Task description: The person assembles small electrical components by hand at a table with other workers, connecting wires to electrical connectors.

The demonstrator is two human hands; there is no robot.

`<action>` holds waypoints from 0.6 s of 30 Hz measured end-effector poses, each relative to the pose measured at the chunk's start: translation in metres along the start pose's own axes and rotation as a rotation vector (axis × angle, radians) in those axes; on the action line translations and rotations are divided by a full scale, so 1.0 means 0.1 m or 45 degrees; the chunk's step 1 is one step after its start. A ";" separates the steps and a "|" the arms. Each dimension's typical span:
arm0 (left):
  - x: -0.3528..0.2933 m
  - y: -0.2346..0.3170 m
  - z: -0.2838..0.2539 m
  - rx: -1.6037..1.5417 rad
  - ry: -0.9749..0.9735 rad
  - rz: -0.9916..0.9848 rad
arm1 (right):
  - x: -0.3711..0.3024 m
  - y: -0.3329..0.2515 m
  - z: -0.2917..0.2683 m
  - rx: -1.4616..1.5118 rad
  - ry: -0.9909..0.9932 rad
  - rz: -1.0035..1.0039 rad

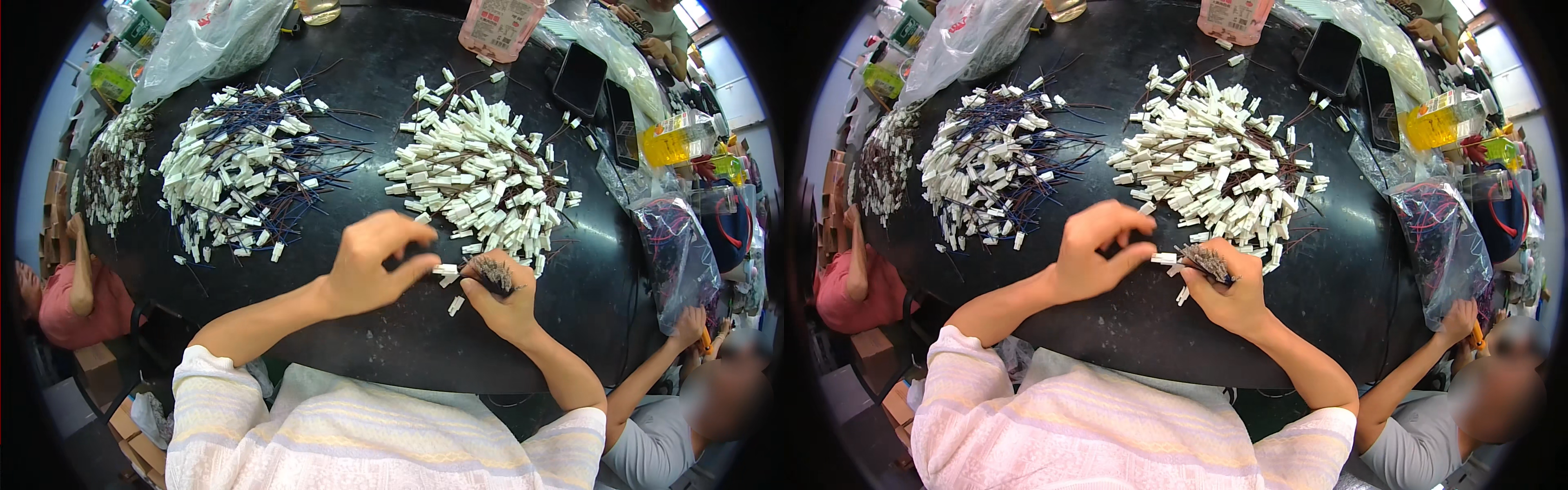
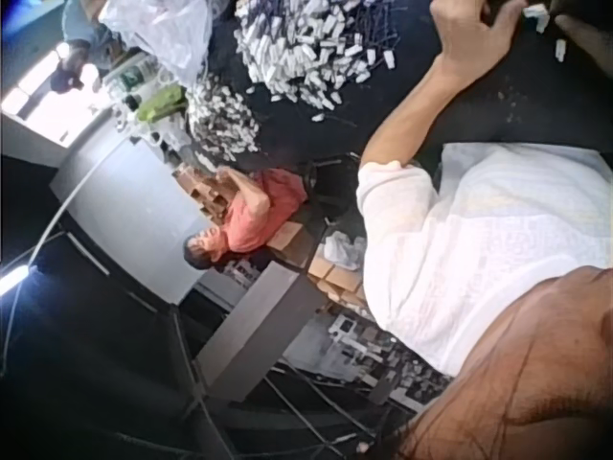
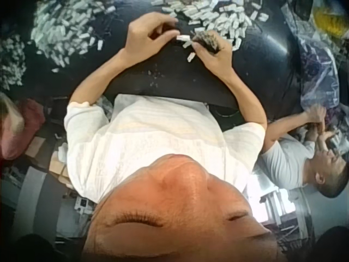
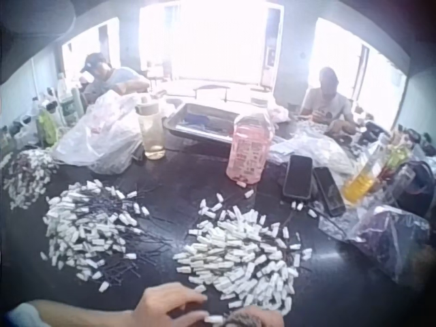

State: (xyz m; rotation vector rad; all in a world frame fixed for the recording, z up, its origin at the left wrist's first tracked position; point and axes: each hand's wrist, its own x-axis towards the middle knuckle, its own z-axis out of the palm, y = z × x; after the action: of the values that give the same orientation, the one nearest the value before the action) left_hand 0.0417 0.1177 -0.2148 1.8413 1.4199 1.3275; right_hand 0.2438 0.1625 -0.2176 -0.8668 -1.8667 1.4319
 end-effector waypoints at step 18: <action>-0.03 -0.02 0.14 -0.045 0.034 -0.048 | 0.03 -0.11 -0.04 0.317 -0.026 0.346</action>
State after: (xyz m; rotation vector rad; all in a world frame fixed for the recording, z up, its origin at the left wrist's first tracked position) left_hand 0.0534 0.1182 -0.2235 1.7721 1.4287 1.3548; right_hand 0.2439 0.1650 -0.2061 -1.0107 -1.5838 1.7991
